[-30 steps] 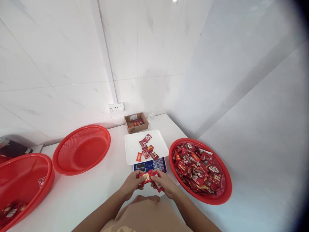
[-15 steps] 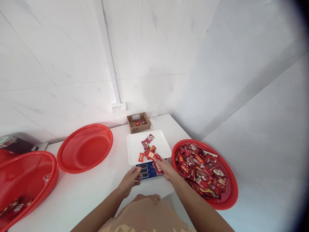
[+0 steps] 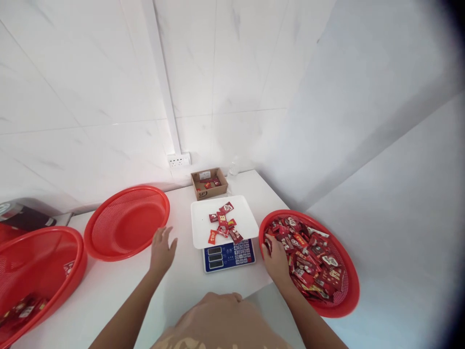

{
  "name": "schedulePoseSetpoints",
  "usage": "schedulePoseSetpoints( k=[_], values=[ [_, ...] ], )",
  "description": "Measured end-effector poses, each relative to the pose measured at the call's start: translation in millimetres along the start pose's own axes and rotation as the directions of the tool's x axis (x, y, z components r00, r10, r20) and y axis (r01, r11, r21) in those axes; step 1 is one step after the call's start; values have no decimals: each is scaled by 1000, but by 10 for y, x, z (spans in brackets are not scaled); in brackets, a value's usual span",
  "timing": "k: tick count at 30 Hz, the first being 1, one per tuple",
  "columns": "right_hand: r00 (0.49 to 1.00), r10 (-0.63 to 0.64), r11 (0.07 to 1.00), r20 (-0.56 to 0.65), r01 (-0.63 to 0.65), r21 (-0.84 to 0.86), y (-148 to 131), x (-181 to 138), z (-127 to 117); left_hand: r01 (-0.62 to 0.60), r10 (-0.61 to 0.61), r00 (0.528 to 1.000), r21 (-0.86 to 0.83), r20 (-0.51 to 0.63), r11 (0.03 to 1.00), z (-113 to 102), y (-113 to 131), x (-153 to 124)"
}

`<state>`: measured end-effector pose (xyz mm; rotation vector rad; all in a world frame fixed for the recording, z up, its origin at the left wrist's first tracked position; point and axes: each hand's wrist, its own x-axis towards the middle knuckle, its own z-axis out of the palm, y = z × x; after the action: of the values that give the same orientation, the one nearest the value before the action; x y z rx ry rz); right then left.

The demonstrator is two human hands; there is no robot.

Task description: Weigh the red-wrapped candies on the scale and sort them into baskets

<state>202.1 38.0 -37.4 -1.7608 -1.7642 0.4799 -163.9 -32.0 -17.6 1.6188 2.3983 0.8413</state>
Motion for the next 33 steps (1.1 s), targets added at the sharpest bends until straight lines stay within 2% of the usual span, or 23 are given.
schedulePoseSetpoints(
  k=[2, 4, 6, 9, 11, 14, 16, 18, 21, 24, 28, 33],
  values=[
    [1000, 7, 984, -12, -9, -178, 151, -75, -20, 90, -91, 996, 182, -5, 979, -64, -165, 73],
    [999, 40, 942, 35, -26, -334, 244, -164, 6, 171, -197, 979, 306, 56, 936, -95, -279, 87],
    [990, 67, 896, 127, -4, -443, 288, -251, 63, 164, -229, 965, 383, 130, 909, -87, -339, 46],
    [967, 79, 849, 242, 62, -525, 309, -338, 153, 67, -159, 971, 433, 180, 899, -29, -331, -61],
    [961, 80, 835, 263, 79, -544, 316, -359, 189, 30, -125, 973, 426, 196, 904, 25, -266, -120],
    [963, 83, 827, 255, 76, -556, 318, -357, 201, -15, -65, 978, 372, 200, 928, 129, -65, -143],
    [966, 72, 824, 248, 82, -561, 309, -351, 193, -105, 33, 972, 307, 231, 946, 230, 142, -118],
    [968, 66, 820, 244, 87, -566, 295, -347, 182, -251, 178, 931, 204, 320, 946, 366, 390, -73],
    [965, 77, 815, 249, 83, -573, 281, -343, 175, -446, 385, 818, 50, 429, 893, 617, 753, 24],
    [964, 88, 816, 250, 75, -573, 293, -337, 183, -552, 477, 740, 24, 475, 833, 862, 987, 167],
    [963, 78, 828, 256, 80, -555, 325, -334, 196, -604, 495, 707, 68, 505, 794, 1055, 1054, 408],
    [956, 98, 838, 276, 70, -542, 315, -331, 181, -646, 547, 668, 28, 505, 763, 982, 973, 623]
  ],
)
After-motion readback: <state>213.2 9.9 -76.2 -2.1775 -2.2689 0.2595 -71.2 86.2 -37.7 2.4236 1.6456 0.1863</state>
